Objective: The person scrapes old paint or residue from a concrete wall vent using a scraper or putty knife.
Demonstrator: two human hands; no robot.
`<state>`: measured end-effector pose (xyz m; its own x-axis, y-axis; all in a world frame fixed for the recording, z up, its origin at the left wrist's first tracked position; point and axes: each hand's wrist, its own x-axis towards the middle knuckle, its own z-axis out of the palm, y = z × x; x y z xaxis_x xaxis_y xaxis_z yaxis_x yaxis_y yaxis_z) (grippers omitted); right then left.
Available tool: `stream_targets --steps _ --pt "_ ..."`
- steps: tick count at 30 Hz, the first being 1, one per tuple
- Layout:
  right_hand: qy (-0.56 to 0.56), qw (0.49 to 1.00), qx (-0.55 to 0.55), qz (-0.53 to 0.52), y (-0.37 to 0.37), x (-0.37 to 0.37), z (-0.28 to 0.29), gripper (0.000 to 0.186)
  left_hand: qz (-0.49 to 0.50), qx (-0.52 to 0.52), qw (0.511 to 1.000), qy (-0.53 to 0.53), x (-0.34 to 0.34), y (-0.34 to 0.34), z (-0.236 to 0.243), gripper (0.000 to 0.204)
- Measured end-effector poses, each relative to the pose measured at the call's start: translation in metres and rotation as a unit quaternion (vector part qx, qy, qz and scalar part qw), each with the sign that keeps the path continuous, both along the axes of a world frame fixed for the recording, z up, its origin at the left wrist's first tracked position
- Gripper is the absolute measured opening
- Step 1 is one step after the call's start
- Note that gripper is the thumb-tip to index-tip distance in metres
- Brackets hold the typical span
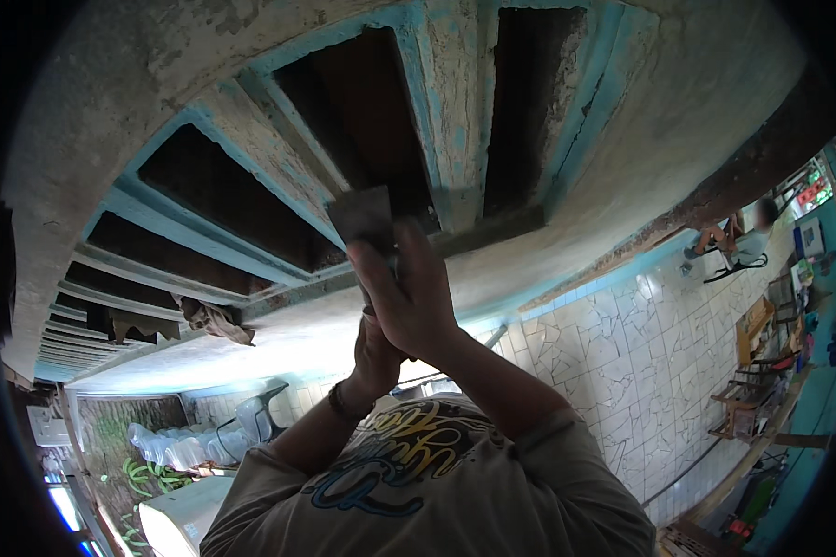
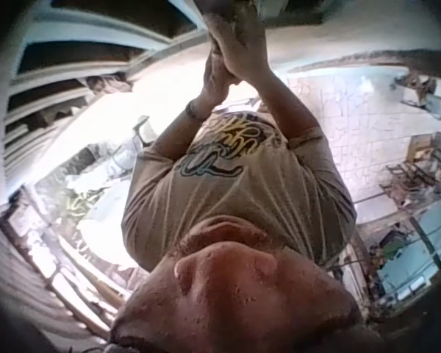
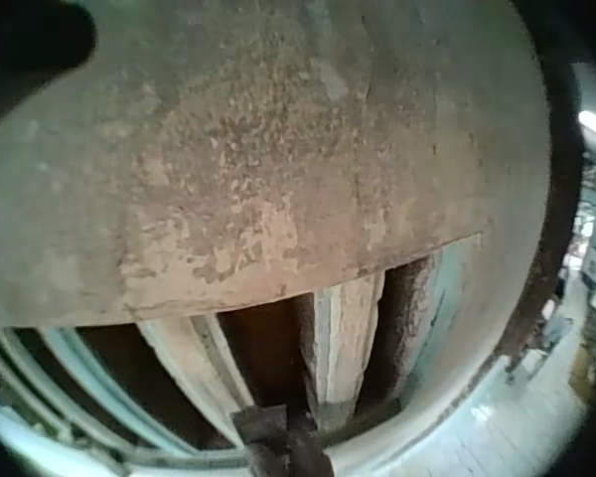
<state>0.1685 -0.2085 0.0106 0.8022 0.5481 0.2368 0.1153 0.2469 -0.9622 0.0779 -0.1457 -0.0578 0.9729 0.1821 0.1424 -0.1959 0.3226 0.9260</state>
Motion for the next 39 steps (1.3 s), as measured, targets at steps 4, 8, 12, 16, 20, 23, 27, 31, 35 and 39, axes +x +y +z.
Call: stream_targets --steps 4,8,12,16,20,23,27,31,35,39 --pt "0.007 1.000 0.008 -0.006 -0.001 -0.004 -0.012 0.018 0.033 -0.070 0.997 0.030 -0.001 -0.014 -0.001 0.061" --pt "0.039 0.999 0.031 0.006 0.000 -0.009 -0.006 0.019 0.016 -0.083 0.996 -0.018 -0.007 -0.010 -0.004 0.059" --pt "-0.005 1.000 0.000 0.020 0.001 -0.003 0.005 0.025 0.027 -0.065 0.997 -0.020 -0.003 -0.007 0.003 0.062" --pt "0.112 0.992 0.003 0.054 -0.007 -0.009 -0.010 0.022 0.008 -0.091 0.995 0.028 -0.009 -0.017 0.009 0.065" --pt "-0.003 0.999 0.034 0.015 -0.001 -0.004 0.000 0.021 0.009 -0.092 0.995 -0.023 -0.007 -0.009 0.006 0.064" --pt "0.054 0.997 0.043 0.035 0.000 -0.006 -0.005 0.018 -0.016 -0.098 0.995 -0.023 -0.007 -0.005 -0.002 0.062" --pt "0.026 0.995 0.089 0.018 0.006 -0.006 0.001 0.017 -0.009 -0.125 0.992 -0.013 -0.009 -0.008 0.019 0.060" --pt "0.053 0.994 0.079 0.046 0.003 -0.005 0.001 0.016 0.016 -0.145 0.989 -0.002 -0.011 -0.012 0.008 0.063" --pt "0.018 0.997 0.071 0.011 0.006 -0.003 0.010 0.016 -0.008 -0.115 0.993 -0.031 -0.008 -0.005 0.015 0.063" --pt "-0.043 0.997 0.056 -0.002 0.008 -0.001 0.009 0.018 0.006 -0.117 0.993 -0.010 -0.005 -0.005 0.016 0.063"
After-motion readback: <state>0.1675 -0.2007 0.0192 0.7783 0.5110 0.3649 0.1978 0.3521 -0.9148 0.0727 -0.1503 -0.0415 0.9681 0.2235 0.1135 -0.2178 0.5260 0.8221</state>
